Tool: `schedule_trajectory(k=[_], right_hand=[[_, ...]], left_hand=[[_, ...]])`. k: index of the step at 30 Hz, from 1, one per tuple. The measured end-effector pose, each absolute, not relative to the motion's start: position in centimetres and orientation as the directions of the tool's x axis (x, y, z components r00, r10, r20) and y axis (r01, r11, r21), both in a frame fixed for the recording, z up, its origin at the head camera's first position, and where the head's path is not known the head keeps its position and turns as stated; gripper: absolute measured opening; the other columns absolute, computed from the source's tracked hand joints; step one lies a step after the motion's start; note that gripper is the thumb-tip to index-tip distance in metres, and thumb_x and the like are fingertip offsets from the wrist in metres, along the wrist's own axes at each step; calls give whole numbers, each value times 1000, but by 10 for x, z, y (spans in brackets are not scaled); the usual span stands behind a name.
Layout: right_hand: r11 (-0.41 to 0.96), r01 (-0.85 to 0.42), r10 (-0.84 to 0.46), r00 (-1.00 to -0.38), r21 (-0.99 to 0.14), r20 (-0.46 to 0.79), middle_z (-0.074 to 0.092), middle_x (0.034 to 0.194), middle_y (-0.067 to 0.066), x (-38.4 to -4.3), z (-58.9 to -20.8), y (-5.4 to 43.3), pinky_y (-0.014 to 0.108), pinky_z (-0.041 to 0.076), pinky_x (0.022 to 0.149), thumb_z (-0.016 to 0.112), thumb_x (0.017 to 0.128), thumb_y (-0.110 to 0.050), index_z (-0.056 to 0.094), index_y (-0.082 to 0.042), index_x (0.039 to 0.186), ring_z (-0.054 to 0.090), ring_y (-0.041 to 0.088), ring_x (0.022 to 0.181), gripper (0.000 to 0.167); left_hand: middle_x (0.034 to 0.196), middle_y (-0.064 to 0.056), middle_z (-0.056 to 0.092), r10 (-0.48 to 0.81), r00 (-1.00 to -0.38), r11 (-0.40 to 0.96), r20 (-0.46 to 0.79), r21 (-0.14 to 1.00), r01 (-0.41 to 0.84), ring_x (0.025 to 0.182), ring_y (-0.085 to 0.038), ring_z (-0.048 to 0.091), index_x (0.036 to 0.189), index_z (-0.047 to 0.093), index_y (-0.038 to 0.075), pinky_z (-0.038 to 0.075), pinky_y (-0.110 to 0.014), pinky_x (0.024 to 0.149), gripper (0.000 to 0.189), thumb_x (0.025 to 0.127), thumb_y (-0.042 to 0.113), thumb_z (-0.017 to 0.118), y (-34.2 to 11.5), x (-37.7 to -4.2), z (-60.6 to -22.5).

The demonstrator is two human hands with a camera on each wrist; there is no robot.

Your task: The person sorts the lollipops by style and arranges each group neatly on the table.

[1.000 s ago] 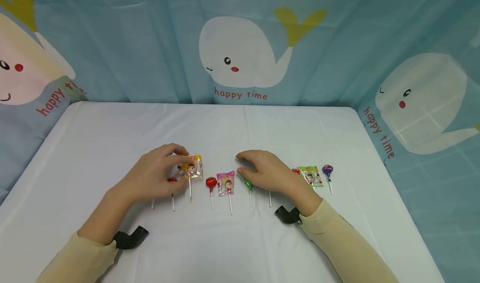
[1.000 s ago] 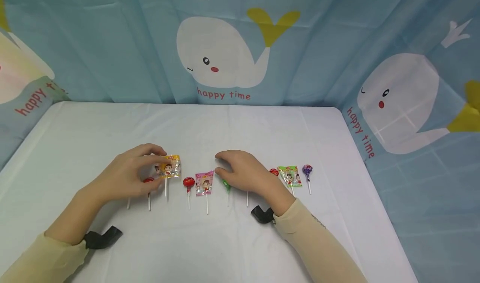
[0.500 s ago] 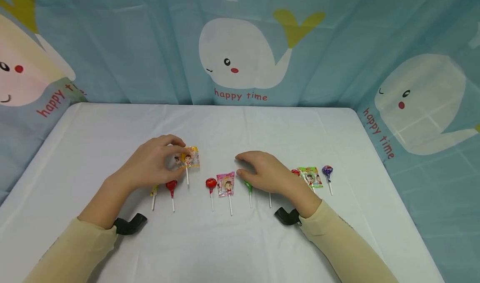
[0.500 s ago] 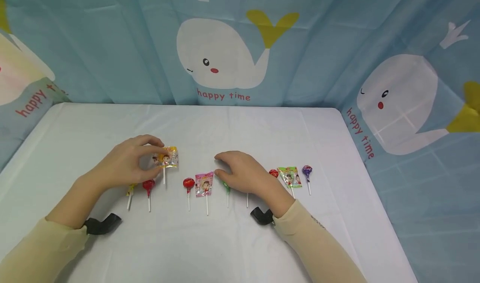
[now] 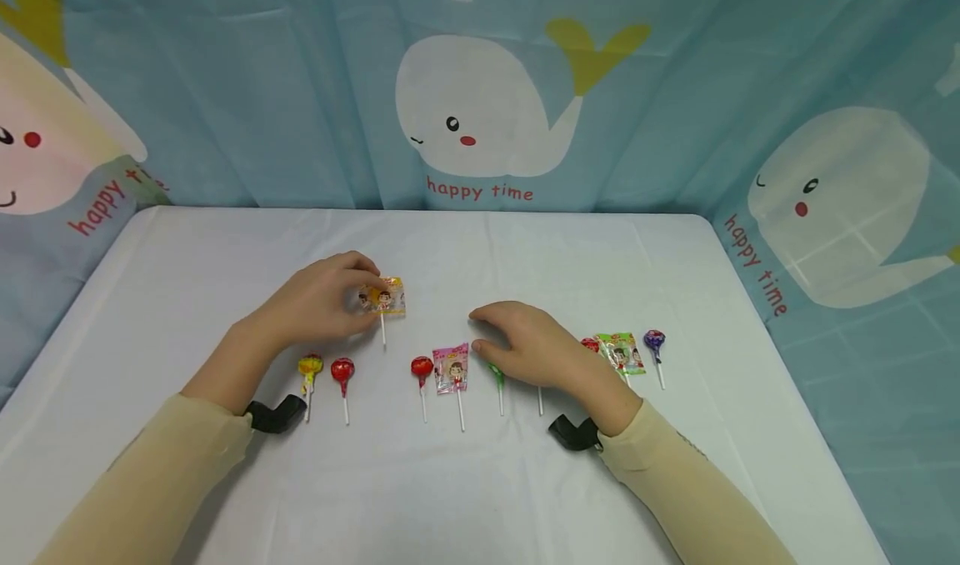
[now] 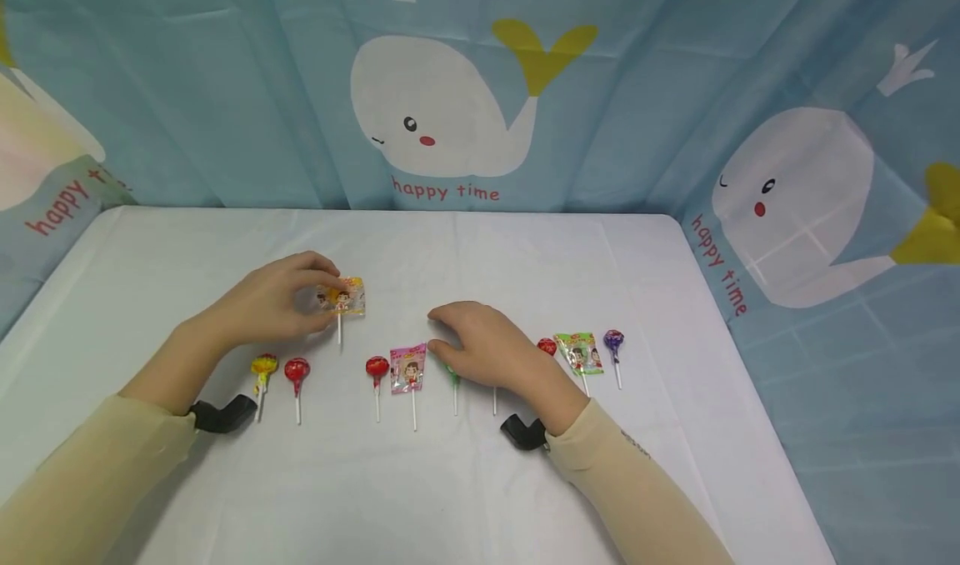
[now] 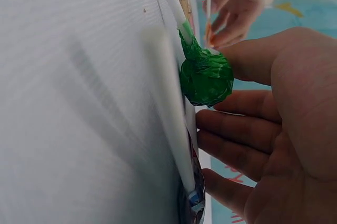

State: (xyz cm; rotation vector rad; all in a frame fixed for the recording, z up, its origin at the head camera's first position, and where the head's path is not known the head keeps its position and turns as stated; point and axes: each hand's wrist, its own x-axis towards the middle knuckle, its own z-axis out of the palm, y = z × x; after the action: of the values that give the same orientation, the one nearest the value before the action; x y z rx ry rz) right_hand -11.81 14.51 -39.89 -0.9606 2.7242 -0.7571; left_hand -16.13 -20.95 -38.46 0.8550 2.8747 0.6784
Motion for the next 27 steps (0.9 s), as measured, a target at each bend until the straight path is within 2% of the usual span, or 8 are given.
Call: schedule_trajectory(k=[12,21,27], right_hand=[[669,-555,-630,-776,-494,19,68,145,7,-117,-399,144,41,45,121,71,105,-29,67,-7,146,60,24,141,46],[671,-556,-629,-777,-490,20,68,145,8,-116,-398,143,42,45,122,71,105,-29,67,-6,146,60,25,141,46],[675,-553,-628,-778,-489,12,68,146,8,-116,-399,142,42,44,122,71,105,-28,67,-6,146,60,24,141,46]], left_hand=[[132,-5,64,543,-839,737,18,468,487,125,-29,59,125,82,14,52,-57,110,38,89,23,84,-199,-181,-397],[133,-6,65,552,-834,737,12,461,494,128,-32,59,127,81,13,51,-57,111,40,88,22,86,-196,-183,-401],[141,-10,63,551,-835,737,-2,472,485,136,-34,56,130,79,12,48,-60,115,43,90,23,86,-200,-180,-401]])
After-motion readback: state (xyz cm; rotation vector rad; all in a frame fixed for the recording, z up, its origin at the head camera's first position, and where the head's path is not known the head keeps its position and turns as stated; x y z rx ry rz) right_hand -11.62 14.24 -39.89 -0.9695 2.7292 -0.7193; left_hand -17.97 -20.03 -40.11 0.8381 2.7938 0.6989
